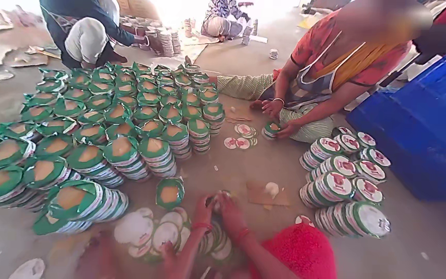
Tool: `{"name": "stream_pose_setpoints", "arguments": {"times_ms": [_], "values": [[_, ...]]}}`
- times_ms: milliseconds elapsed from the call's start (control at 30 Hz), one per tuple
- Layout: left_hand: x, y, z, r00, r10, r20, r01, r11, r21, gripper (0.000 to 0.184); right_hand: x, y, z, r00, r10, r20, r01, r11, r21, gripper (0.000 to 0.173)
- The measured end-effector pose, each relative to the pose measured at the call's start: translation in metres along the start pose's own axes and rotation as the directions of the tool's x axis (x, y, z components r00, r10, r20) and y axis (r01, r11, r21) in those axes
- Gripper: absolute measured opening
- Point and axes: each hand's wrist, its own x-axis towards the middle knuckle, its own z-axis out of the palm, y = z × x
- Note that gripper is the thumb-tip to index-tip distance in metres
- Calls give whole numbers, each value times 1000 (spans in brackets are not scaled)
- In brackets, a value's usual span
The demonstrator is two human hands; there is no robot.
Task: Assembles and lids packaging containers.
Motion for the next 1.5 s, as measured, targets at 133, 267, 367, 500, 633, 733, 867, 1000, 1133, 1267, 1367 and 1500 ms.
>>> {"name": "stream_pose_setpoints", "arguments": {"times_ms": [133,267,367,500,633,733,867,1000,1133,1267,1367,1500], "values": [[2,-5,1,1000,26,-9,-26,1000,-18,32,0,8,-1,1000,1,9,-2,997,83,56],[-1,-1,0,1000,18,-22,-18,1000,7,33,4,17,4,999,-22,34,19,997,69,58],[-4,-1,-1,1000,17,-26,-16,1000,19,33,5,17,3,997,-26,68,19,994,106,59],[-3,6,-5,996,91,-2,-90,986,139,36,2,27,-11,980,101,-171,-4,872,489,58],[-17,27,3,971,219,93,-236,852,467,76,-3,42,-18,886,393,-247,-170,770,616,56],[-17,50,17,973,62,222,-203,684,701,117,0,39,-25,888,459,-20,-328,663,673,57],[-6,40,16,984,96,148,-170,743,647,114,5,40,-23,828,560,-13,-209,331,920,55],[-21,40,13,965,246,-93,-225,955,192,107,2,29,-39,817,552,170,-138,-99,985,52],[-23,42,16,912,410,-16,-400,896,193,122,5,8,-64,835,405,371,-219,-375,901,70],[-10,36,-20,863,480,-159,-475,877,70,117,25,10,-62,943,312,-119,-98,600,794,48],[-1,33,-40,833,413,-370,-478,872,-104,90,32,13,-21,984,58,-169,-55,998,23,66],[4,35,-44,837,327,-439,-442,877,-190,67,41,8,1,989,130,77,-127,991,-41,78]]}}
